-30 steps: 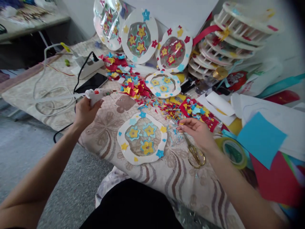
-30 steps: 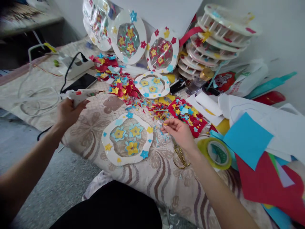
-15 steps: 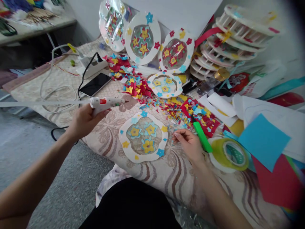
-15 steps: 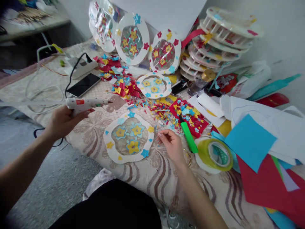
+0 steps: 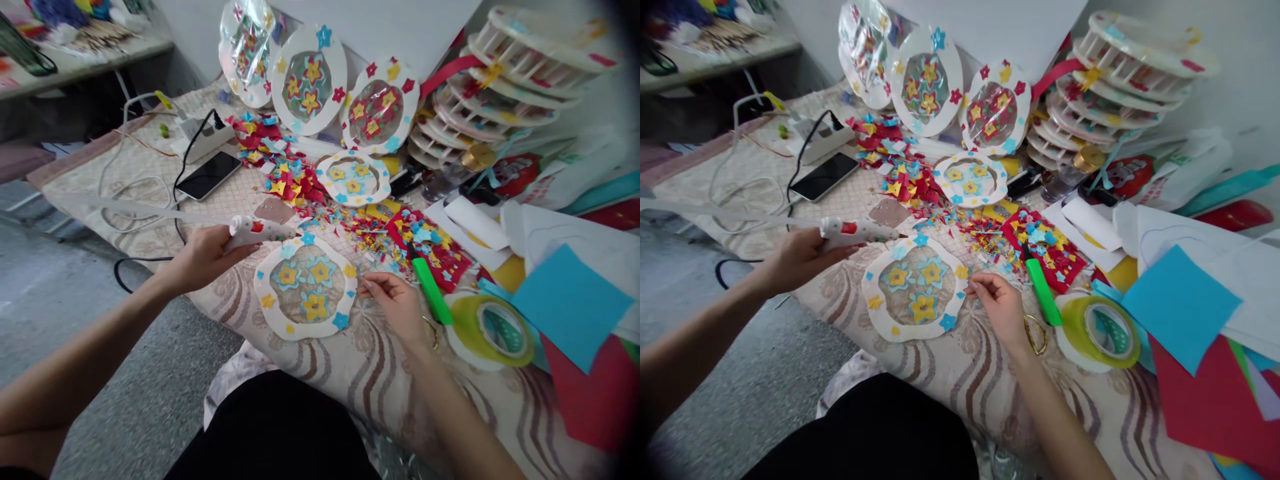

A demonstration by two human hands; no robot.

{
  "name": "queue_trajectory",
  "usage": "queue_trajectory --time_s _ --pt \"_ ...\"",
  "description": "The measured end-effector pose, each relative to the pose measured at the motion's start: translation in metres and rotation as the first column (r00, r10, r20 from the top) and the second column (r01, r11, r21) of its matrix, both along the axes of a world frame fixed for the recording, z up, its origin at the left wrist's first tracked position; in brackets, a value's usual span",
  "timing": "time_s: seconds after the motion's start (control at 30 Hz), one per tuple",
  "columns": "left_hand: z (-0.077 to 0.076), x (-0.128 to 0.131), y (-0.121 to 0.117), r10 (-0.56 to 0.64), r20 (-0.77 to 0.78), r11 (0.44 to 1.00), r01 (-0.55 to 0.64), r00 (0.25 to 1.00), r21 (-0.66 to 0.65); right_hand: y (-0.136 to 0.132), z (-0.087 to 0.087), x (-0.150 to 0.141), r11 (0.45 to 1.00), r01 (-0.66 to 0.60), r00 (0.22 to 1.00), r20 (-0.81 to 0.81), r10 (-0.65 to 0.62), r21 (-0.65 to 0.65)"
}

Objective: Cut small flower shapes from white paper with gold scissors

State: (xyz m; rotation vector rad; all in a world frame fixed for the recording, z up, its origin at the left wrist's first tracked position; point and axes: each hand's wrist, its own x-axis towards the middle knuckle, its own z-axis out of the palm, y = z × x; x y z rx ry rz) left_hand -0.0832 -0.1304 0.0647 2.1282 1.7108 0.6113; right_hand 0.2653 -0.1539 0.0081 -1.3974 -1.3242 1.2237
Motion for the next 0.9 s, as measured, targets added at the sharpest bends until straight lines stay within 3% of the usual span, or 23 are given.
queue_trajectory --time_s 0.1,0.23,0.63,0.9 --pt "0.003 0.011 0.006 -0.136 -0.068 0.991 0.136 0.988 0.0 0.002 0.0 0.0 0.999 -0.022 1.0 0.017 0.022 0.03" --pt "0.005 0.028 0.015 -0.232 -0.082 0.973 0.233 0.969 -0.001 0.003 0.001 -0.002 0.996 -0.045 0.998 0.038 0.042 0.072" --pt "-0.002 0.07 0.03 -0.336 -0.311 0.94 0.337 0.889 -0.05 0.003 -0.009 -0.001 0.998 -0.009 1.0 0.012 0.008 0.065" --pt "0.005 0.092 0.035 -0.383 -0.336 0.923 0.369 0.86 -0.109 0.0 -0.008 -0.001 0.997 -0.015 1.0 -0.004 0.015 0.071"
